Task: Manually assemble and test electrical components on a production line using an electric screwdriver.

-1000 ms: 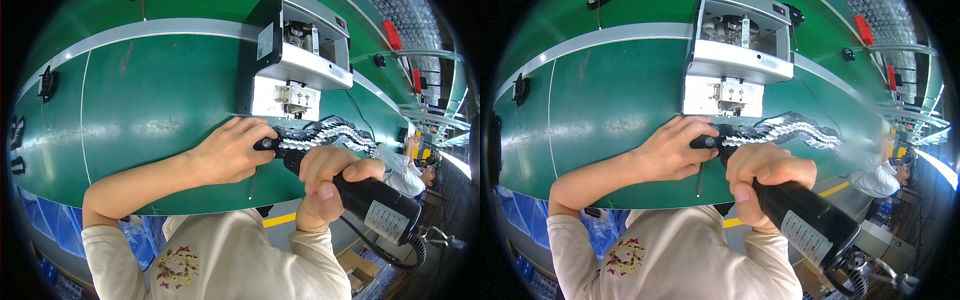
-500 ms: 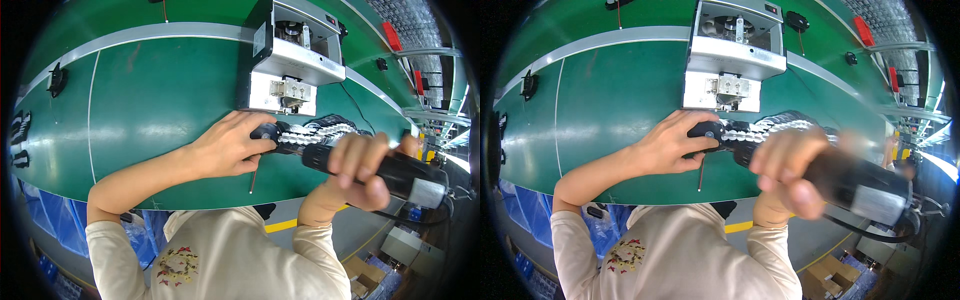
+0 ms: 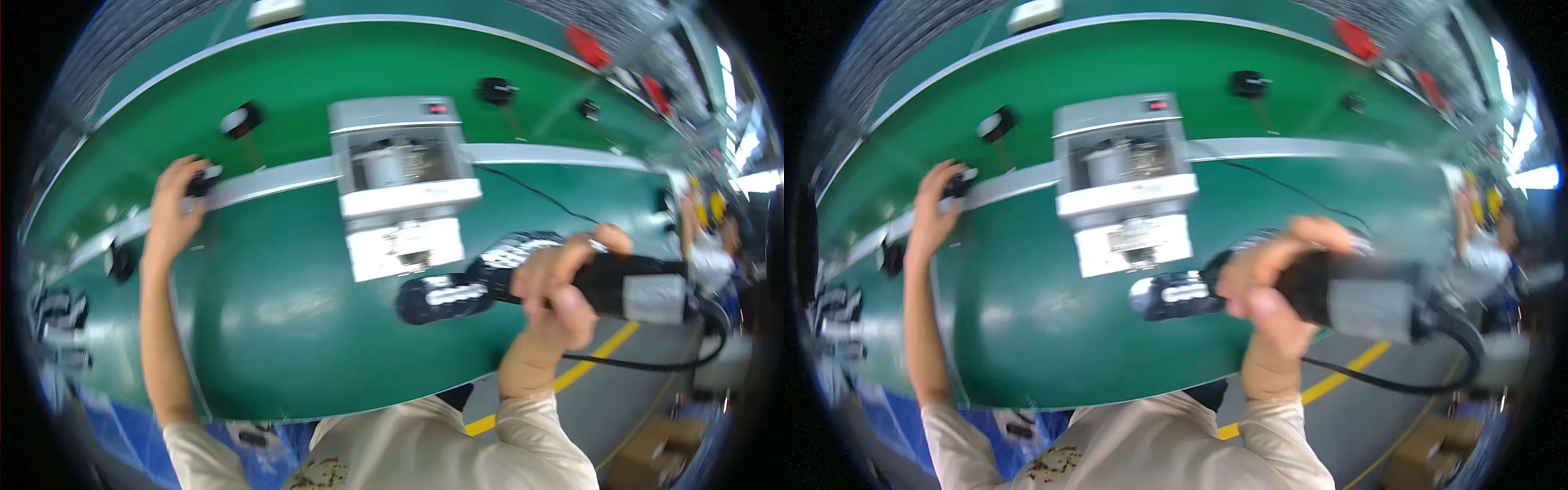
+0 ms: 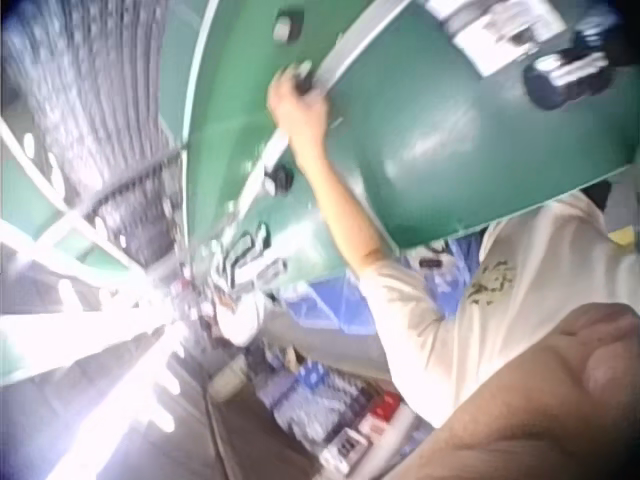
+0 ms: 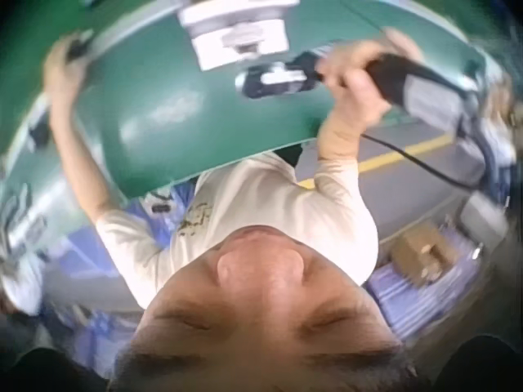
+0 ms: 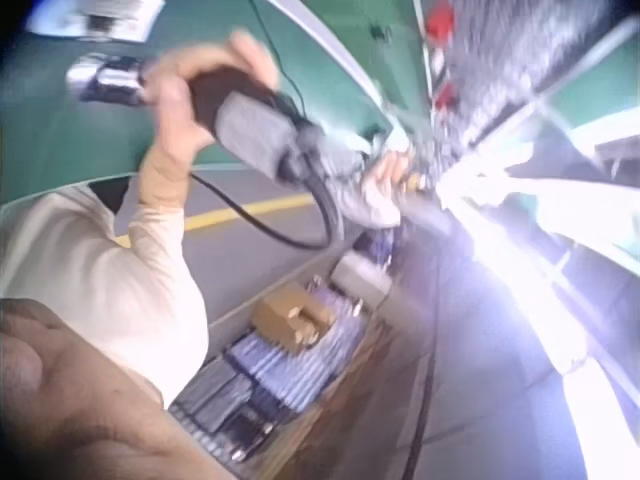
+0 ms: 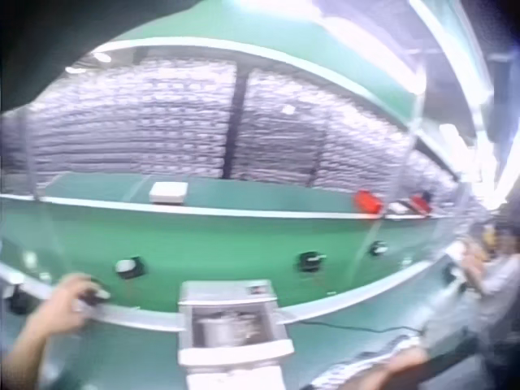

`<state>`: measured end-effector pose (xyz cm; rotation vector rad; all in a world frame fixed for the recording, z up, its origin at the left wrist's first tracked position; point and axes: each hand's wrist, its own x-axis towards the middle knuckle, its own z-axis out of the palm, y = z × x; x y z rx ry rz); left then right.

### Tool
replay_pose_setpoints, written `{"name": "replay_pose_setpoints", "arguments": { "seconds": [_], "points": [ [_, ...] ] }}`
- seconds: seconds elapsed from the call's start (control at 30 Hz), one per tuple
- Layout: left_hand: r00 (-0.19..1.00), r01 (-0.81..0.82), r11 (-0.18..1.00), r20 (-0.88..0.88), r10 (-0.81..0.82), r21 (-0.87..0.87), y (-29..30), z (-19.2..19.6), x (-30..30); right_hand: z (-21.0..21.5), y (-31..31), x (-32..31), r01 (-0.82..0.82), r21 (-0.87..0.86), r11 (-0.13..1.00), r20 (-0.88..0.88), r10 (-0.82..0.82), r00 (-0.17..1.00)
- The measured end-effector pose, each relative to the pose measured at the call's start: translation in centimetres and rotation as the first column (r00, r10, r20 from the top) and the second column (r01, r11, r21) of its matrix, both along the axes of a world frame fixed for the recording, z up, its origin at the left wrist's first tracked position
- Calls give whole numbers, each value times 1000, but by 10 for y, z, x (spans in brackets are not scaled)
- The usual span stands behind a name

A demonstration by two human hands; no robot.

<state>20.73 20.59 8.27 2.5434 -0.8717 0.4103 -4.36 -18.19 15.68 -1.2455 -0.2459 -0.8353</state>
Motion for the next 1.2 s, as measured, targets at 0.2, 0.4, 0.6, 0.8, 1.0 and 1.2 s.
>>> {"name": "replay_pose_setpoints", "arguments": {
  "seconds": [0.2,0.4,0.6,0.8,1.0,1.2],
  "points": [
    [987,81,992,-133,-93,-96,-42,-23,84,1,-15,11,-36,-18,999,-68,35,997],
    [976,66,993,-212,-44,95,-55,-52,141,6,-17,7,-36,-82,996,-191,20,981],
    [982,113,980,-133,-135,-161,-64,-7,73,3,-2,13,44,-110,993,-269,-73,961],
    [949,47,994,-315,-13,98,-33,54,-59,1,-26,8,-2,-317,949,-198,-64,978],
    [907,135,878,-414,77,459,-56,62,-138,4,-18,17,7,-322,947,-250,-92,964],
    [777,348,904,-464,-426,-249,-92,10,-156,-11,-15,5,70,-24,997,-153,-73,985]
  ]
}}
